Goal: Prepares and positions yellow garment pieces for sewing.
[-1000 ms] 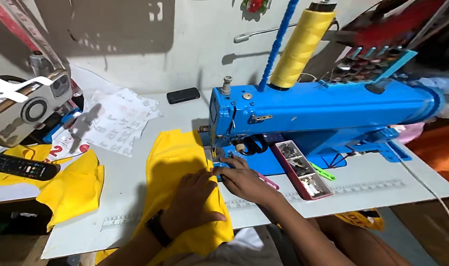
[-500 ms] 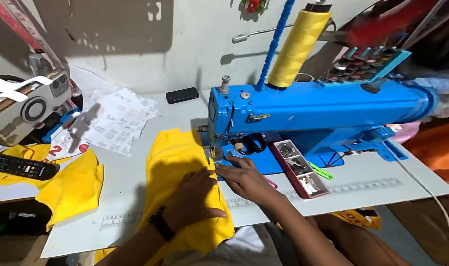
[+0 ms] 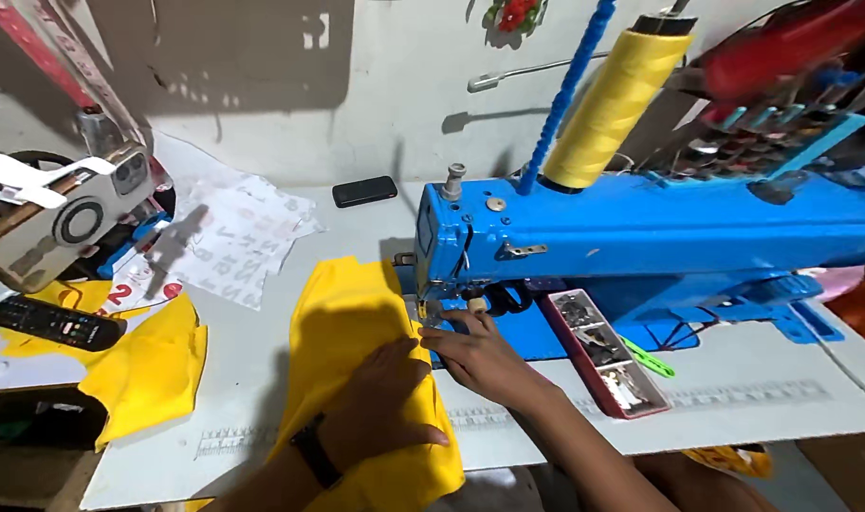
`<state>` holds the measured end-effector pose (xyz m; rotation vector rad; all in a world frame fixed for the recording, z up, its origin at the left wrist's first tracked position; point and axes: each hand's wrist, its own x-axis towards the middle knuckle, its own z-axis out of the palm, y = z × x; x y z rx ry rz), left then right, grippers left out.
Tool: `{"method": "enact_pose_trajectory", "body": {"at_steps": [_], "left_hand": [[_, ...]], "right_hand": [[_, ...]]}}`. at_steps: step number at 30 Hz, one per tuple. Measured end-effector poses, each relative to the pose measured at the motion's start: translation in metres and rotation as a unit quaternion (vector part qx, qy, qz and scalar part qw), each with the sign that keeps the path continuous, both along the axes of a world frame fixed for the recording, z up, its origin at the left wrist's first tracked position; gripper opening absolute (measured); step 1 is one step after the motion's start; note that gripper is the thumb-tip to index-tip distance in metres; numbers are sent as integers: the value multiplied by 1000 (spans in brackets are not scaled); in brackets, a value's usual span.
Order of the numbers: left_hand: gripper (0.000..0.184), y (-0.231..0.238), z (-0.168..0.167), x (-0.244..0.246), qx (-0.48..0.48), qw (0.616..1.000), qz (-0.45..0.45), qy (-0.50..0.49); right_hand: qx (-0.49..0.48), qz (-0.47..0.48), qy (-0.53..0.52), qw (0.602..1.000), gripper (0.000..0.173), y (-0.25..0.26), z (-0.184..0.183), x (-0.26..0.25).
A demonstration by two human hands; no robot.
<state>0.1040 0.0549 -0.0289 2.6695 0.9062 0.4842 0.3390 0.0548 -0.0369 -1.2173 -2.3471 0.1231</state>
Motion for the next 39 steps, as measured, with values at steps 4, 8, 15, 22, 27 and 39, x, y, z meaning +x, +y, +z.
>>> {"method": "enact_pose_trajectory", "body": {"at_steps": [4, 8, 15, 22, 27, 39], "left_hand": [[81, 4, -2, 4, 2, 1000, 1, -12], [81, 8, -3, 7, 4, 1000, -2, -10], [84, 18, -6, 12, 14, 1000, 7, -8], [83, 20, -5, 15, 10, 1000, 19, -14], [83, 26, -5, 16, 10, 1000, 16, -21], [88, 34, -1, 14, -3, 999, 9, 40]], "right_hand": [[8, -2, -20, 1000, 30, 3, 1, 1], [19, -8, -27, 999, 28, 5, 1, 2], [35, -35, -38, 998, 30, 9, -5, 4], [33, -54, -39, 997, 35, 9, -6, 5], [19, -65, -32, 997, 39, 10, -8, 5], [39, -75, -26, 996, 40, 9, -14, 2]]}}
